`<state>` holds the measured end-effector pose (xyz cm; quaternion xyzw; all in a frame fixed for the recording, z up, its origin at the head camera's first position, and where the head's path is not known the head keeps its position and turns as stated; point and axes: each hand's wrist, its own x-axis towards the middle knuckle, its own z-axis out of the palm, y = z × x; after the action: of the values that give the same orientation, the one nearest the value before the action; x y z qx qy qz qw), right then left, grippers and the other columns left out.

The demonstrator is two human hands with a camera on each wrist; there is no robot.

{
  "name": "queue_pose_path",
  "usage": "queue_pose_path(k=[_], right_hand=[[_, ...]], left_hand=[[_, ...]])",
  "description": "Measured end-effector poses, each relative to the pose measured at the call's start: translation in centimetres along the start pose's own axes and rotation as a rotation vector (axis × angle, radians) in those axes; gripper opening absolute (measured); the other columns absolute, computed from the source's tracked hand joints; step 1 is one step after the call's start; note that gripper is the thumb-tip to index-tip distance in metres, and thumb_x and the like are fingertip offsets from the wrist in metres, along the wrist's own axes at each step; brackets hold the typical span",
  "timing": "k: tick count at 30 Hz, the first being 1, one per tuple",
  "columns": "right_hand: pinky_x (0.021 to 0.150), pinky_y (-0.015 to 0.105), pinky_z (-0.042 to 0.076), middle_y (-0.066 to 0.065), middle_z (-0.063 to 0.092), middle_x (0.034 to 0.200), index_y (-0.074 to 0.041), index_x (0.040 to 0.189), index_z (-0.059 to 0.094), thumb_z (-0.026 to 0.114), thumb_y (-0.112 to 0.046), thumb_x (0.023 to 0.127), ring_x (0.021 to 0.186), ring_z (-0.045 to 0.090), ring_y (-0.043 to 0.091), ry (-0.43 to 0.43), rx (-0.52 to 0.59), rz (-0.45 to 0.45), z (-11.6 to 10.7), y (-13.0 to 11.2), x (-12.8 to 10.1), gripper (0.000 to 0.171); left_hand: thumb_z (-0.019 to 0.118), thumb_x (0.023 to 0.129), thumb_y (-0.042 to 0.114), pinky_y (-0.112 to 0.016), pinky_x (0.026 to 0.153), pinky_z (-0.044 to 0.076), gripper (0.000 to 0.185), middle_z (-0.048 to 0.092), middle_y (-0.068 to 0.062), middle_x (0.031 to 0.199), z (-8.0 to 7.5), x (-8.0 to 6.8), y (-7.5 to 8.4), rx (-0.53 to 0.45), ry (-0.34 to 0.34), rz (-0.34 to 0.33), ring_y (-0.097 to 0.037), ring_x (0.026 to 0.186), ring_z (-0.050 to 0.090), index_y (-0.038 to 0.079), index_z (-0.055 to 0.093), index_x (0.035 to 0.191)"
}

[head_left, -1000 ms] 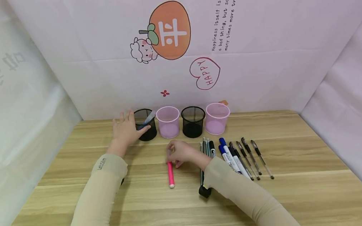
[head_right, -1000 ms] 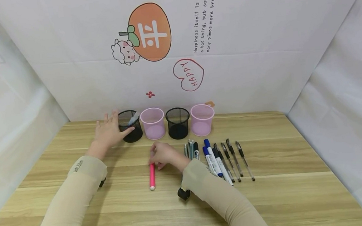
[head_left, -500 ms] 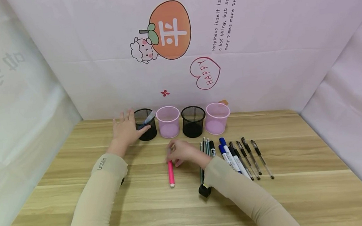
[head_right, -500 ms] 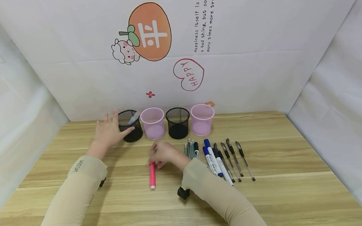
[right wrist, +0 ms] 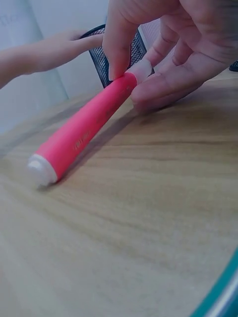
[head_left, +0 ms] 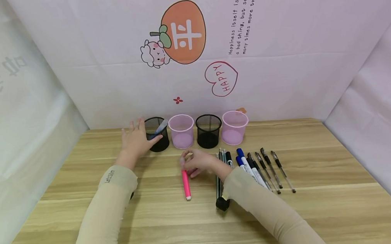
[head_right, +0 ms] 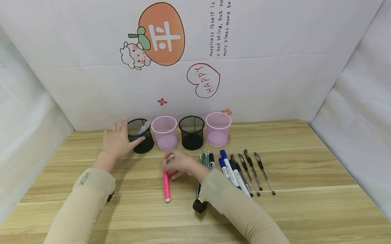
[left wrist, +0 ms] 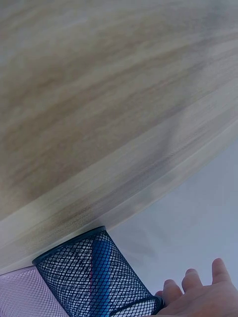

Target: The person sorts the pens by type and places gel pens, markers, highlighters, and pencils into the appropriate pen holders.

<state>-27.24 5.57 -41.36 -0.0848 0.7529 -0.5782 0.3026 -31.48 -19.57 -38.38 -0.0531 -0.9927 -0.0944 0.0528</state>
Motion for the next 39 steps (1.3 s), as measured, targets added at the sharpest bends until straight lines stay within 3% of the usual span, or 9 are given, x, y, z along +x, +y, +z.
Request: queue_pose_path(k=[11, 19, 28, 36, 39], right_hand=[[0.070, 0.042, 0.063, 0.017, 0.068, 0.100, 0.001, 0.134, 0.046, 0.063, 0.009, 0.093, 0.072, 0.071, 0.023, 0.022, 0.124, -0.034, -1.0, -0.8, -0.6, 0.045], [0.072, 0.041, 0.063, 0.017, 0.064, 0.100, 0.001, 0.133, 0.043, 0.059, 0.011, 0.093, 0.076, 0.070, 0.025, 0.022, 0.187, -0.081, -1.8, -1.5, -0.7, 0.045], [0.097, 0.060, 0.050, 0.017, 0.055, 0.104, 0.000, 0.135, 0.040, 0.055, 0.013, 0.095, 0.082, 0.069, 0.027, 0.046, 0.264, -0.152, -2.5, -3.8, -1.0, 0.044], [0.092, 0.052, 0.056, 0.017, 0.055, 0.109, -0.004, 0.133, 0.043, 0.058, 0.010, 0.097, 0.080, 0.070, 0.024, 0.081, 0.280, -0.184, -2.7, -5.7, -1.0, 0.041], [0.093, 0.054, 0.055, 0.016, 0.054, 0.106, -0.003, 0.135, 0.043, 0.057, 0.009, 0.099, 0.079, 0.069, 0.023, 0.112, 0.284, -0.225, -2.5, -6.4, -0.8, 0.041]], left_hand=[[0.052, 0.096, 0.069, -0.072, 0.117, 0.008, 0.106, 0.016, -0.026, 0.167, 0.0, 0.0, -0.2, -0.001, -0.005, -0.002, -0.048, 0.153, 0.010, -0.006, 0.013, 0.161], [0.052, 0.097, 0.068, -0.072, 0.117, 0.005, 0.106, 0.014, -0.027, 0.167, 0.1, 0.1, -0.3, -0.005, -0.013, 0.000, -0.049, 0.152, 0.009, -0.006, 0.012, 0.161], [0.045, 0.094, 0.077, -0.072, 0.117, 0.007, 0.111, 0.015, -0.026, 0.167, -0.1, 0.0, -0.3, 0.013, -0.022, 0.004, -0.049, 0.152, 0.009, -0.005, 0.012, 0.161], [0.049, 0.096, 0.072, -0.072, 0.116, 0.007, 0.108, 0.015, -0.026, 0.167, -0.1, 0.1, -0.2, 0.010, -0.011, 0.003, -0.049, 0.152, 0.010, -0.006, 0.013, 0.161], [0.051, 0.096, 0.070, -0.072, 0.116, 0.006, 0.107, 0.015, -0.026, 0.167, 0.0, 0.1, -0.2, 0.004, -0.009, 0.001, -0.049, 0.152, 0.009, -0.006, 0.013, 0.161]])
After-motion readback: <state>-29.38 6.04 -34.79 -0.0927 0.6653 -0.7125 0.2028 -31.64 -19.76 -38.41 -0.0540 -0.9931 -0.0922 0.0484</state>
